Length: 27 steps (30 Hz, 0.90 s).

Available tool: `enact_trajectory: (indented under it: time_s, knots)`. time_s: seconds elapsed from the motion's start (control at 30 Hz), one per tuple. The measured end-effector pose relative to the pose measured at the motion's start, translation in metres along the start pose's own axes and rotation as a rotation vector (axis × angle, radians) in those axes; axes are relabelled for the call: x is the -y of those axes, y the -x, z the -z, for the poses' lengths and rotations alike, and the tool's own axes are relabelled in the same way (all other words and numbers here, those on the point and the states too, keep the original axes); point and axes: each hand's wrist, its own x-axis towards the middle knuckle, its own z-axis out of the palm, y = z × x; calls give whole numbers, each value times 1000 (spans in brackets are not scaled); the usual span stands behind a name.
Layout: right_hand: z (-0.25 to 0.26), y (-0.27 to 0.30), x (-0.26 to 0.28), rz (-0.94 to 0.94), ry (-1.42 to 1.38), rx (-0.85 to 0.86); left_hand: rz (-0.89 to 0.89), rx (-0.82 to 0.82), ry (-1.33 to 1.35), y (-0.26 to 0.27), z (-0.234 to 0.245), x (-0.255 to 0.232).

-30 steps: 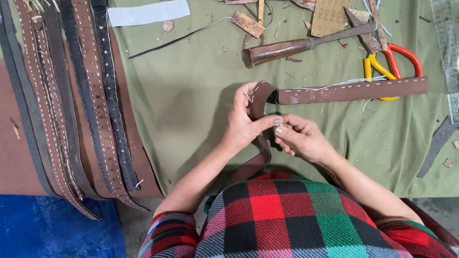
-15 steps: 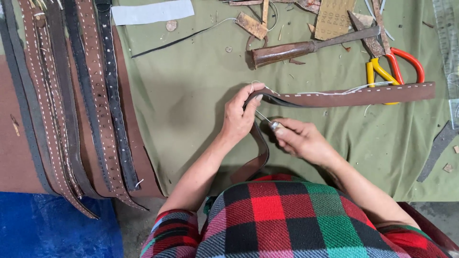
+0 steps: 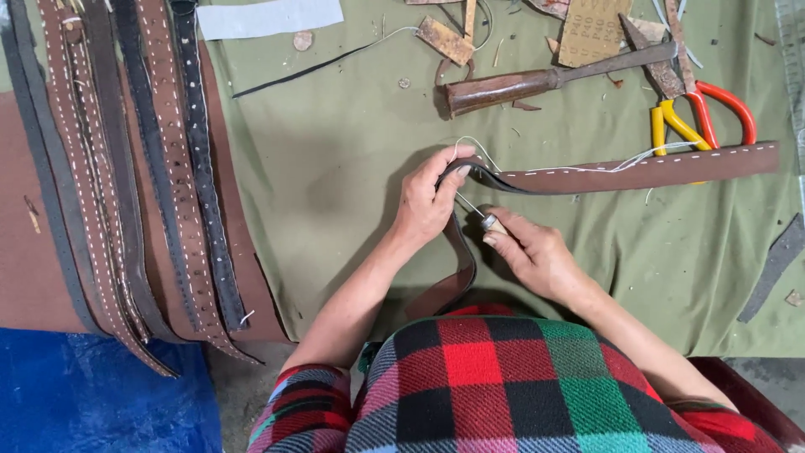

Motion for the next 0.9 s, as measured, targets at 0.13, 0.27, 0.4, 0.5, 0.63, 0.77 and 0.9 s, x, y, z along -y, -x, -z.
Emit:
enact_trajectory:
  time_s: [0.13, 0.27, 0.4, 0.5, 0.63, 0.77, 0.9]
  knots:
    - [-3, 5, -2, 23, 75, -36, -22, 0, 1, 1, 0, 0]
    - [1, 2, 15, 26, 110, -24, -16, 24, -3, 0, 1, -4]
    - [-2, 3, 14, -11, 78, -11, -29, 16, -8, 2, 1, 0]
    - [0, 5, 4, -90, -38, 10, -34, 19, -3, 3, 0, -2]
    - [-4, 14, -4, -219, -178, 24, -17, 38, -41, 3, 2, -4]
    - [-3, 8, -3, -234, -168, 23, 50, 34, -49, 2, 5, -6]
    - [-8, 1, -16, -224, -62, 40, 221, -28, 89, 8, -1, -4]
